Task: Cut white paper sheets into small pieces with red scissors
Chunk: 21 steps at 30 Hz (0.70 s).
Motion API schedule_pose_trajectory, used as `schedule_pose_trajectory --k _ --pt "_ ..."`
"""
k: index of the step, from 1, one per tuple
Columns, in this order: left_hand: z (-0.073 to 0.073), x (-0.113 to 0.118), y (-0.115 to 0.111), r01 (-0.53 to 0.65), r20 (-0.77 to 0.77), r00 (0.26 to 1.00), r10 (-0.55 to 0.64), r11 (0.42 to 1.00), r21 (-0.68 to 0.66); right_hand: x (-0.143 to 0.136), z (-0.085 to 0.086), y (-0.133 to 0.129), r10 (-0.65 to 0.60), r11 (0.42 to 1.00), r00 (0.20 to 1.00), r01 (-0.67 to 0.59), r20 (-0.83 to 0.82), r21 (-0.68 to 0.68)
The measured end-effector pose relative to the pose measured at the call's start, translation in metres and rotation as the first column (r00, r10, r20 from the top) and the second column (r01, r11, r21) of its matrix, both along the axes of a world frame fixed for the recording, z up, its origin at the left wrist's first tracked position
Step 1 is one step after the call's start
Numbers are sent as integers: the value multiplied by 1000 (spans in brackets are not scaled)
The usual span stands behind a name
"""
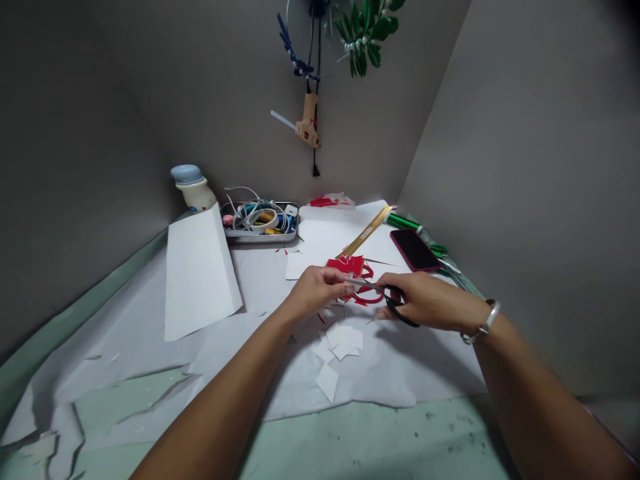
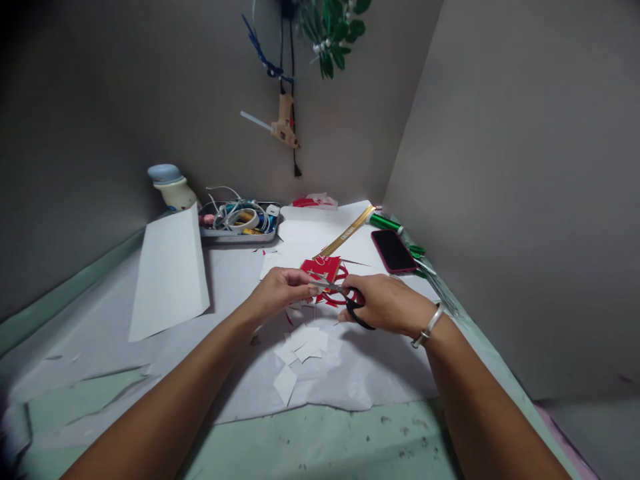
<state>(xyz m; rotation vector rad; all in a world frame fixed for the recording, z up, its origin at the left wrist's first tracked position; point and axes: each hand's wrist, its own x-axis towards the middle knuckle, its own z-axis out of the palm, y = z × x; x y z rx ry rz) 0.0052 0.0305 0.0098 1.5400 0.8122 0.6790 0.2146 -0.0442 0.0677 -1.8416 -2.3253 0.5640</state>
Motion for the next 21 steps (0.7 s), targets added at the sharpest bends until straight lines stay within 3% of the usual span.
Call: schedule_pose_trajectory --k 21 --pt "-1 -1 3 21 -81 997 -17 999 40 2 0 0 9 997 999 -12 49 78"
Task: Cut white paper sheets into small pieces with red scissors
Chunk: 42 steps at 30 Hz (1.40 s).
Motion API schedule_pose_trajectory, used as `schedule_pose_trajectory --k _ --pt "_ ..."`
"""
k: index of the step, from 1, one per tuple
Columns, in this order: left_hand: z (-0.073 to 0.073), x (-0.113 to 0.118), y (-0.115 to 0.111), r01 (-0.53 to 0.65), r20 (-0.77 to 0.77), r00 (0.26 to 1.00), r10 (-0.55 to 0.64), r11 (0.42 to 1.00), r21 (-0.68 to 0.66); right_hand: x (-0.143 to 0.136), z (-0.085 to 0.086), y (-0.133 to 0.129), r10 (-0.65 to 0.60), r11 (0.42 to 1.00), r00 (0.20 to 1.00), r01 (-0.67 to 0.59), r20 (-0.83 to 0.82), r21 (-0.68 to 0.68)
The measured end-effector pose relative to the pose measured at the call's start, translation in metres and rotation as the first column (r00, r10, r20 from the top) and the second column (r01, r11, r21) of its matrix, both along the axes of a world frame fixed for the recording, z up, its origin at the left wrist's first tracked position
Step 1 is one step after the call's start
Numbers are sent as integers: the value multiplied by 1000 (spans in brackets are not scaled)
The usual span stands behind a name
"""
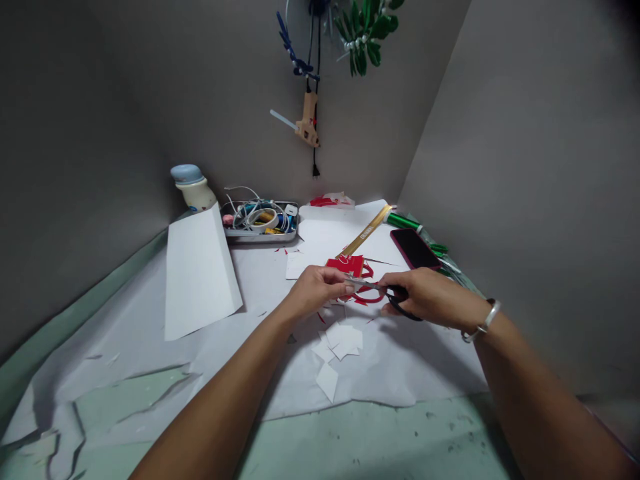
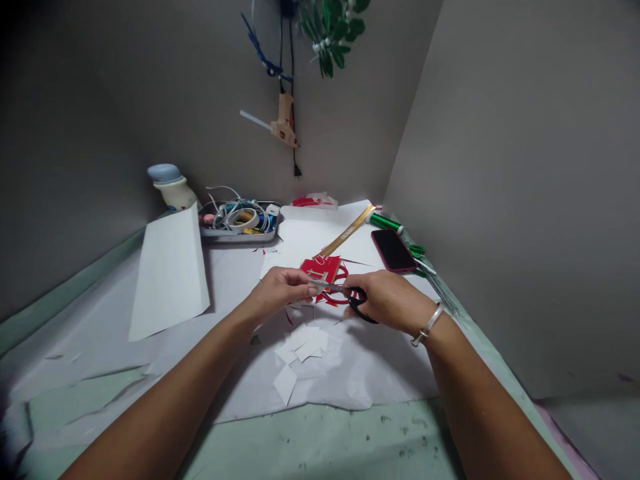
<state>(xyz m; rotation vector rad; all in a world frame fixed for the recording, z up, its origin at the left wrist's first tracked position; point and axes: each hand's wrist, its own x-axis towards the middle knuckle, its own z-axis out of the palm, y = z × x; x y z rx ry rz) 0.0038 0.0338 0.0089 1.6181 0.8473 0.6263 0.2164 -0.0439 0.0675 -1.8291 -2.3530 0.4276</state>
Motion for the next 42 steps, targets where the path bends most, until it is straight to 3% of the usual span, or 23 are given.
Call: schedule_pose_trajectory --k 21,27,33,42 --pt "9 1 -7 7 33 999 -3 994 -108 -3 1 1 22 1000 999 -23 -30 -18" --pt "6 0 -4 24 65 998 -17 994 -103 -3 1 1 17 1000 999 -17 -47 -2" --pt "3 -1 -2 28 60 998 -22 995 -96 0 -1 5 72 994 992 -80 -101 -77" --pt "-1 -2 -1 0 17 1000 2 994 -106 1 -7 9 -23 999 991 17 -135 -45"
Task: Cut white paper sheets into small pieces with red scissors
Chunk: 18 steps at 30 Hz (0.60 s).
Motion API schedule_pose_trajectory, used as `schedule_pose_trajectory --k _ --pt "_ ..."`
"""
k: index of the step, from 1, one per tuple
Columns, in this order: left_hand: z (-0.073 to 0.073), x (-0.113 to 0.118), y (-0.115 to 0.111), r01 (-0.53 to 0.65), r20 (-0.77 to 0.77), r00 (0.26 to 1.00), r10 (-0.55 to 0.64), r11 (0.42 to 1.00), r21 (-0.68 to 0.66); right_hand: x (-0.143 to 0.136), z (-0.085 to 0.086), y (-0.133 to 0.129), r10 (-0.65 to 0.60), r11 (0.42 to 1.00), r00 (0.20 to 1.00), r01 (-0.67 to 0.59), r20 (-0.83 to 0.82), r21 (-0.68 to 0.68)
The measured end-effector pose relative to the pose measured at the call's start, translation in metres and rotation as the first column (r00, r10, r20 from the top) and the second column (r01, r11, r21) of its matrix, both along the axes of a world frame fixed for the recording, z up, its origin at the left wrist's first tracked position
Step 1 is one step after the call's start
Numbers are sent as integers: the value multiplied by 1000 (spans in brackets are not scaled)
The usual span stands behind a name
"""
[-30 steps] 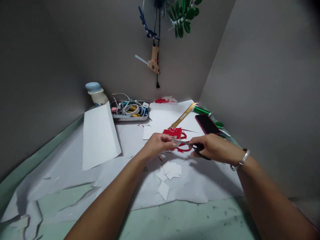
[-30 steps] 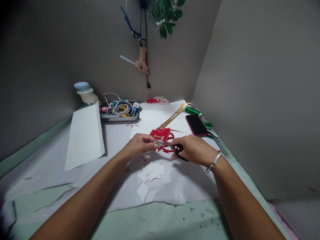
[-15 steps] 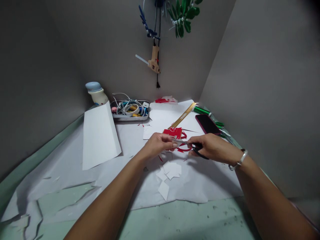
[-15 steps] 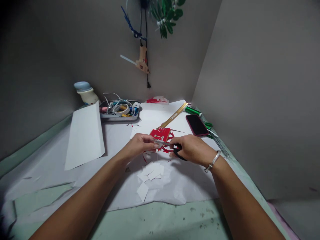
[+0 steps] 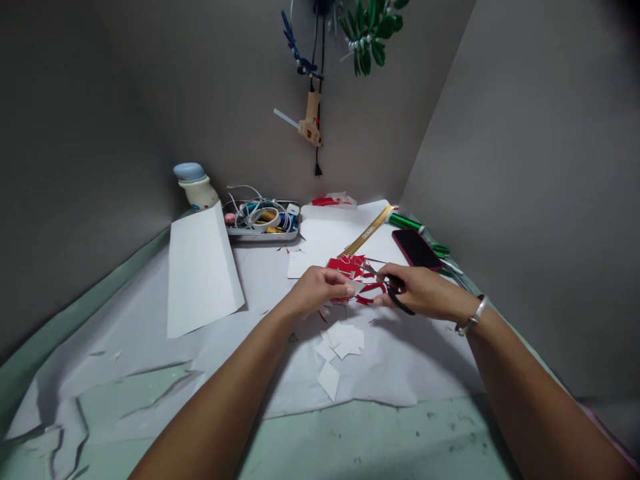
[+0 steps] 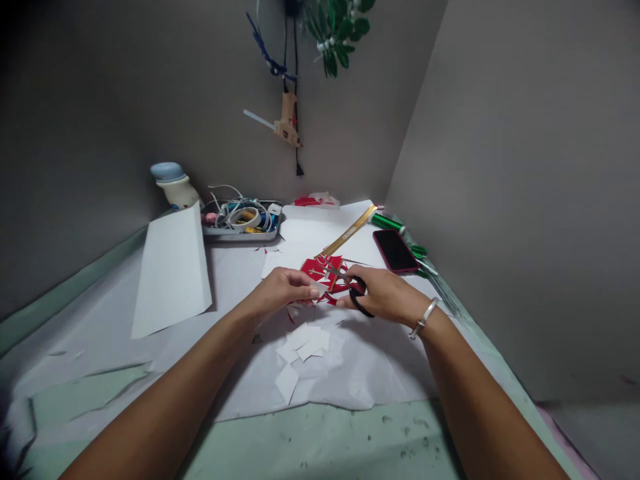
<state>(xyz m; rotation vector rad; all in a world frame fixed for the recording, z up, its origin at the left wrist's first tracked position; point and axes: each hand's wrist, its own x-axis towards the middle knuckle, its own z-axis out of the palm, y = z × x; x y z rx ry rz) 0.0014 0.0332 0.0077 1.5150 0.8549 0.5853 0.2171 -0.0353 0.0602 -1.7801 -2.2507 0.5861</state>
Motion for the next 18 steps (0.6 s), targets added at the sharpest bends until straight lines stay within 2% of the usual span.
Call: schedule_pose_trajectory --k 8,14,18 --pt "-1 1 1 -22 63 998 22 1000 1 13 10 -3 67 983 998 -69 -20 -168" --pt "0 2 -1 -28 94 995 30 999 -25 8 11 -6 64 985 998 -62 6 -158" --pt "1 2 0 -23 68 997 23 1000 -6 7 9 -6 12 993 999 -7 45 -115"
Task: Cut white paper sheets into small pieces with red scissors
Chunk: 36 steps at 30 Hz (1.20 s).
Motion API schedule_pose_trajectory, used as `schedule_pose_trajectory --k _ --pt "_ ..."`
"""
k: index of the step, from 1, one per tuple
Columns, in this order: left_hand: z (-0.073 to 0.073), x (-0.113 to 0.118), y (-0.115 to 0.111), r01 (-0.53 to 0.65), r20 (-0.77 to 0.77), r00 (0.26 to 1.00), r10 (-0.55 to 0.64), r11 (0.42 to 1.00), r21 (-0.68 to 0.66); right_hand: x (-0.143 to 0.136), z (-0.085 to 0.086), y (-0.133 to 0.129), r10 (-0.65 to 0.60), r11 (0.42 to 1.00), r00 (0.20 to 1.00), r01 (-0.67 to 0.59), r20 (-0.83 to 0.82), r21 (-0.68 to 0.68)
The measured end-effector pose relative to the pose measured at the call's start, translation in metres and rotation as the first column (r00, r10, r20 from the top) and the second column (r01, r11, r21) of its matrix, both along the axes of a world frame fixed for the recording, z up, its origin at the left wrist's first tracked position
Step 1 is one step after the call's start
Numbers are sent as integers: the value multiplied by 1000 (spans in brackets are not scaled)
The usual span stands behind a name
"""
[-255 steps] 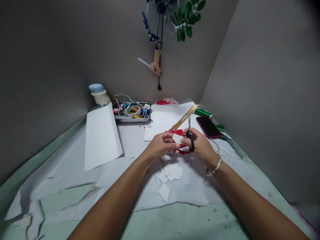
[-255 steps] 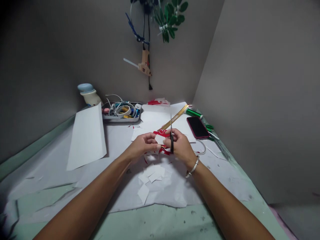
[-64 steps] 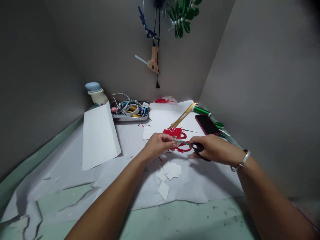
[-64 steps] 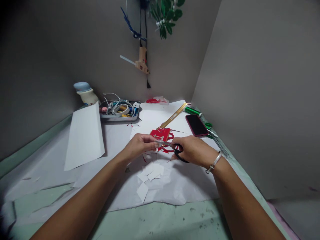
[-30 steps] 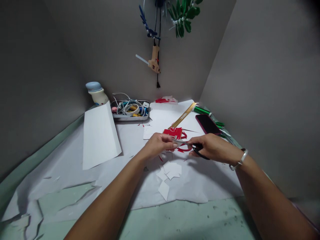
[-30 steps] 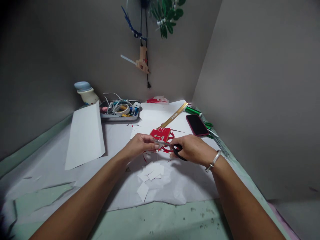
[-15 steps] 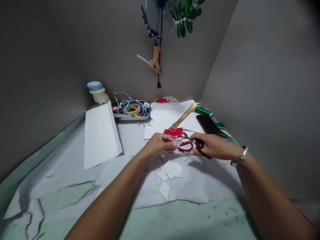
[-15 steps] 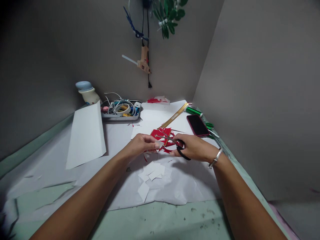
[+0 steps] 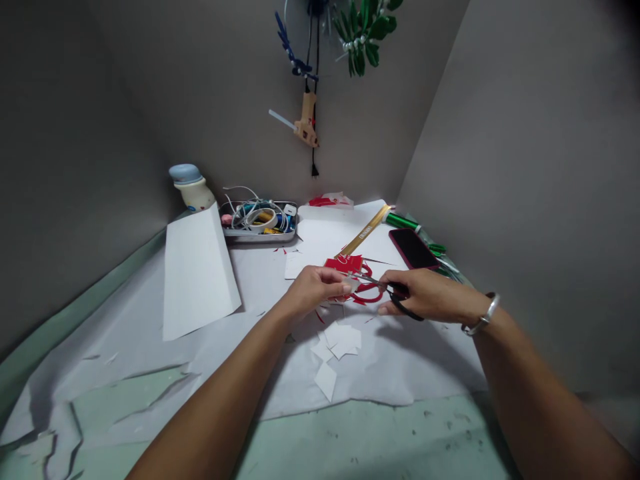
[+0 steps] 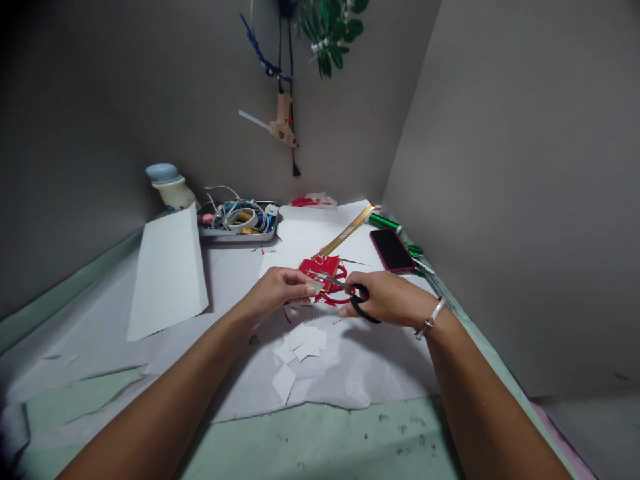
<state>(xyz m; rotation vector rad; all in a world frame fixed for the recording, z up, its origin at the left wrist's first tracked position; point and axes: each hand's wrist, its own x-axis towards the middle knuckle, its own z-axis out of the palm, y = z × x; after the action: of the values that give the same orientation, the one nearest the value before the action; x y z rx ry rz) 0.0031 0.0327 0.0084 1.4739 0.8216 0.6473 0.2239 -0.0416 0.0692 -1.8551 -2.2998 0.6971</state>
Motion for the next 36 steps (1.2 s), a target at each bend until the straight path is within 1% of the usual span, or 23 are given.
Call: schedule_pose_trajectory --k 3,5,6,7,8,10,11,12,13,14,16,17,18,20,21,22,24,25,27,29,32,34,36 --pt "1 -1 1 0 -13 1000 0 1000 21 4 2 0 -115 989 991 108 68 97" --pt "1 0 0 0 -7 1000 0 1000 15 3 9 -1 -173 972 985 169 10 166" --pt "1 1 -1 -3 1 1000 3 1000 6 -1 13 -3 -168 969 983 177 -69 170" --pt "-1 2 -2 -4 9 1000 4 1000 -1 -6 16 -6 -123 982 977 146 -174 123" --pt "-3 3 -3 -14 24 1000 14 1000 -8 -13 19 -9 -57 997 954 71 -296 36" --pt "-11 5 -4 -42 33 999 42 999 2 -33 17 -17 46 992 866 -98 -499 -78" --pt "-15 7 -3 -79 52 996 78 997 12 -44 13 -21 73 983 837 -151 -542 -100" --pt "-20 8 -2 -78 71 995 77 997 4 -55 8 -24 105 978 826 -187 -553 -94" --pt "-24 11 1 -103 95 990 104 995 -14 -64 2 -27 165 967 833 -242 -529 -79" --pt "-26 13 4 -132 109 985 134 991 -30 -72 -3 -29 198 969 854 -243 -481 -32" --pt "-22 20 11 -180 132 973 188 981 -66 -78 -8 -30 201 979 889 -201 -411 42" --pt "-16 23 13 -202 125 970 210 977 -73 -77 -7 -31 195 980 891 -189 -411 56" --pt "-8 26 13 -215 118 968 221 975 -62 -72 -5 -31 155 988 887 -133 -434 82" --pt "12 29 4 -251 158 955 252 968 -28 -55 -1 -34 -13 981 866 107 -501 159" --pt "22 28 -5 -248 205 947 249 968 -32 -45 -2 -36 -116 952 831 249 -544 178" --pt "29 26 -17 -209 225 952 209 978 -26 -35 -5 -38 -196 918 800 353 -568 181" --pt "35 16 -43 -155 184 971 153 988 0 -18 -18 -46 -292 858 768 474 -570 199" --pt "34 10 -54 -131 155 979 130 991 -2 -12 -27 -50 -337 853 784 488 -521 183" --pt "27 -4 -66 -127 166 977 135 990 -56 -6 -41 -59 -368 895 837 437 -406 88" --pt "19 -15 -64 -177 159 970 183 983 -54 -5 -45 -65 -335 931 876 364 -346 18" --pt "10 -23 -45 -195 180 963 203 979 -59 -9 -35 -61 -294 953 891 302 -345 -32" --pt "3 -23 -34 -184 167 967 192 981 -63 -11 -26 -51 -290 957 878 278 -380 -87" --pt "-4 -23 -28 -165 172 969 176 983 -76 -10 -21 -37 -287 957 867 281 -408 -76"
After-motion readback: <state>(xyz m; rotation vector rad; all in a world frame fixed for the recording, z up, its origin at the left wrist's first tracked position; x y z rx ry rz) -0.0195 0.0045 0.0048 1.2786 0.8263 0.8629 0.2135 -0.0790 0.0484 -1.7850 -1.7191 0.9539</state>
